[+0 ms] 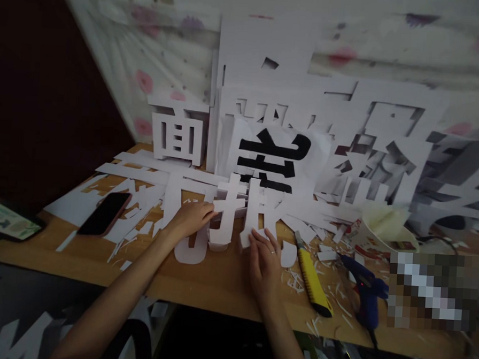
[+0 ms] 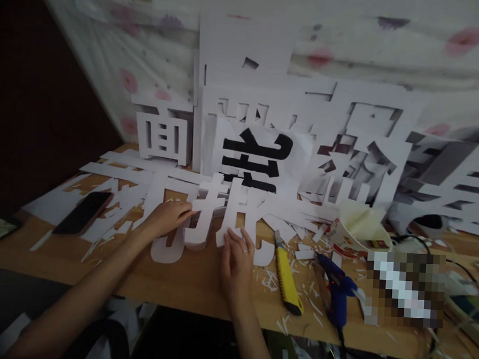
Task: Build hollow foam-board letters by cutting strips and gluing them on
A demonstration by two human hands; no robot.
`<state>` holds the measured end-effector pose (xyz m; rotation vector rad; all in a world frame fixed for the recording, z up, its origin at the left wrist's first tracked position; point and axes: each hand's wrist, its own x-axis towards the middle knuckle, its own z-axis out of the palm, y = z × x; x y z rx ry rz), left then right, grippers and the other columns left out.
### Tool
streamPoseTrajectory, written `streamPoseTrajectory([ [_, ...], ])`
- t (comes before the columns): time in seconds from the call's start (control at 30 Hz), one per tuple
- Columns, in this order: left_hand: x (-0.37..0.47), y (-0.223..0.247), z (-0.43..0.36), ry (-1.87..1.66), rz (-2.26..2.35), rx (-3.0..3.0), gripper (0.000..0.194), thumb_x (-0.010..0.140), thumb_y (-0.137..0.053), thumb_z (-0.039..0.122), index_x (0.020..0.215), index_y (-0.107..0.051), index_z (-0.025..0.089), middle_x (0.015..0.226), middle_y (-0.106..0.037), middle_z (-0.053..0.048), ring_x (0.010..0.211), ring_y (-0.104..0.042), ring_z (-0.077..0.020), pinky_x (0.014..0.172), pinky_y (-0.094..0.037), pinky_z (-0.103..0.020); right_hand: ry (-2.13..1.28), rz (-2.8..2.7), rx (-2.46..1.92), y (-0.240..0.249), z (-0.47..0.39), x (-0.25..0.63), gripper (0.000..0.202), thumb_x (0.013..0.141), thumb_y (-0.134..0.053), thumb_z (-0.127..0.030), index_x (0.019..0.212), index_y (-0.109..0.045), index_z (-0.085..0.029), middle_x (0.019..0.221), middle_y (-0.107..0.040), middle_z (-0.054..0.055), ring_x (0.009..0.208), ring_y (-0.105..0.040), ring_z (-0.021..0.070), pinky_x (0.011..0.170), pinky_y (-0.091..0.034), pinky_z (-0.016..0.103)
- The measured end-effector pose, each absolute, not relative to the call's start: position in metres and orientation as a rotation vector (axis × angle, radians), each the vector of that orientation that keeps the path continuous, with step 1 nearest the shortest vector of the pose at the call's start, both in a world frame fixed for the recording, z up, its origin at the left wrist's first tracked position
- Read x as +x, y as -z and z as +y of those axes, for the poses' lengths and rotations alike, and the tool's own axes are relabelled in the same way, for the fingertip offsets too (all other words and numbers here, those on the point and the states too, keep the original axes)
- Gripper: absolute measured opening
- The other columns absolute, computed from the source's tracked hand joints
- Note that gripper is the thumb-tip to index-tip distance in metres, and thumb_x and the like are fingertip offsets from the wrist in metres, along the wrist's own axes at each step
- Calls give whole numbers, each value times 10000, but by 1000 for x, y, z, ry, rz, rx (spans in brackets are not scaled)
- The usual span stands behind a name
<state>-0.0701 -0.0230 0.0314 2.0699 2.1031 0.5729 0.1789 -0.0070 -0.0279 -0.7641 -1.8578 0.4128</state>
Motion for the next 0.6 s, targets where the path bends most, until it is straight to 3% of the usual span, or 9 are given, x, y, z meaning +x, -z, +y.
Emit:
streamPoseTrajectory([
  [0.6, -72, -25, -24, -781, 1916, 1916, 367, 875, -459, 488, 612, -446, 233, 594, -512, 15, 616, -486, -183, 616, -330, -279, -506, -1839, -812, 22, -14, 179, 264, 984, -481, -154, 1121, -685, -248, 1225, -691, 64, 1340, -467, 261, 1079, -449, 550],
])
